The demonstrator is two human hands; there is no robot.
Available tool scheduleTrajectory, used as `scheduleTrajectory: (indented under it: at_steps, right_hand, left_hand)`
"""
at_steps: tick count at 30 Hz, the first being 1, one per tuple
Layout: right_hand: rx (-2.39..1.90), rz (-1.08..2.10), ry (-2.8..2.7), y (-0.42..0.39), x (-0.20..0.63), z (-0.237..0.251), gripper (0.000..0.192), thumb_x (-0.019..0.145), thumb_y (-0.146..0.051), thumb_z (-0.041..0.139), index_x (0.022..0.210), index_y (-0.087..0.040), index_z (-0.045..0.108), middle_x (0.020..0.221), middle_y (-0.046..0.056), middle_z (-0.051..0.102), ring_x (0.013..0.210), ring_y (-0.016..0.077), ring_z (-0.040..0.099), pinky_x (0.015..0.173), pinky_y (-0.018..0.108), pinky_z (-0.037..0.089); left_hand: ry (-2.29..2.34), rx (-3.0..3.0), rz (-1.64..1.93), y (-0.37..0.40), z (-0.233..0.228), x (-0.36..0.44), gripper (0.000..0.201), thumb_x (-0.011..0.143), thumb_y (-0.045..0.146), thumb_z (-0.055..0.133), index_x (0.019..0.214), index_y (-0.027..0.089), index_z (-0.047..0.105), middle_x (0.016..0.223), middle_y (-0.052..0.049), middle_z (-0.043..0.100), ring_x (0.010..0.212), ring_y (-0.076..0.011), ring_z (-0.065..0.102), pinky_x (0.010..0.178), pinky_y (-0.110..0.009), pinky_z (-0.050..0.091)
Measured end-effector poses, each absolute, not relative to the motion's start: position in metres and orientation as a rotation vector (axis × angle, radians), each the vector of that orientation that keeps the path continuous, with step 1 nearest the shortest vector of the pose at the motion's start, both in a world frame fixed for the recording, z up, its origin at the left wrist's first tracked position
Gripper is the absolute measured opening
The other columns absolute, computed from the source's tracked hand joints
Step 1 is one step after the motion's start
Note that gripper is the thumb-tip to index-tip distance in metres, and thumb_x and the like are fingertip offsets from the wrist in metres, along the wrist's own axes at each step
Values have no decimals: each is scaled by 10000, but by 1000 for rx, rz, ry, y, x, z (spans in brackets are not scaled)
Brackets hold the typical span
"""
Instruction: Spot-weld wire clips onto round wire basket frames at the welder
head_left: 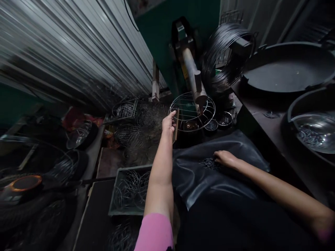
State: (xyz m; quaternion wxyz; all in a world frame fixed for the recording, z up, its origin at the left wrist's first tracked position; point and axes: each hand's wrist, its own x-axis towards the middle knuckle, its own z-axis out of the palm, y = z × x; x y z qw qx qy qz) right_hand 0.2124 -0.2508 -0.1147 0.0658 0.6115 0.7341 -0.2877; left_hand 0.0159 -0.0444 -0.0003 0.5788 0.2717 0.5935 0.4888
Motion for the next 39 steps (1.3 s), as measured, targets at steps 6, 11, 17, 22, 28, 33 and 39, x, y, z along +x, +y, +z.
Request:
scheduleTrajectory:
  at_steps: [6, 11, 17, 22, 28, 33, 39]
  right_hand:
    - [1700, -787, 2278, -249, 191, -119, 241, 764, -151, 637, 1004, -150, 634, 1066, 153, 619, 993, 262, 600, 792, 296, 462]
    - [1645, -786, 2254, -261, 221, -114, 181, 775, -173, 615, 951, -181, 657, 999, 108, 654, 970, 250, 615, 776, 291, 468]
    - [1732, -710, 2210, -267, 240, -104, 332, 784, -214, 618, 1110, -154, 601, 1084, 124, 628, 993, 242, 605, 809, 290, 463]
    - [1716, -590, 2225, -264, 215, -107, 371, 746, -147, 644, 1110, -101, 595, 1097, 175, 601, 996, 269, 584, 795, 303, 459]
    - [1695, -563, 2241, -267, 207, -115, 252, 816, -48, 459, 919, -128, 674, 998, 159, 635, 911, 246, 605, 741, 304, 458]
    - [1688, -524, 2289, -274, 229, -107, 223, 816, -98, 475, 894, -145, 679, 948, 150, 650, 922, 275, 586, 757, 351, 438]
    - [1489, -380, 2448, -279, 219, -109, 247, 813, -62, 448, 790, -157, 674, 769, 137, 673, 843, 271, 574, 836, 394, 357]
  left_hand:
    - [1469, 472, 1269, -100, 0, 13, 443, 528, 426, 802, 674, 169, 472, 558, 83, 369, 394, -16, 333, 366, -177, 226]
    - [1422, 429, 1249, -104, 6, 11, 484, 512, 476, 805, 718, 174, 487, 615, 67, 424, 441, -26, 396, 398, -181, 261]
    - [1375, 434, 1213, -100, 6, 8, 488, 510, 489, 798, 760, 175, 520, 654, 49, 459, 510, -47, 451, 463, -196, 309]
    - [1373, 462, 1200, -100, 5, 0, 468, 485, 456, 807, 719, 168, 523, 684, 38, 461, 552, -61, 462, 502, -215, 337]
    - [1341, 519, 1200, -97, 4, -3, 473, 435, 403, 822, 700, 165, 512, 672, 42, 470, 571, -63, 470, 514, -203, 343]
    - [1342, 540, 1195, -94, 4, -3, 454, 441, 378, 817, 706, 164, 517, 661, 50, 479, 556, -59, 478, 517, -207, 354]
    - [1347, 544, 1211, -94, 3, -1, 401, 487, 351, 803, 711, 164, 529, 683, 34, 497, 568, -72, 478, 498, -207, 335]
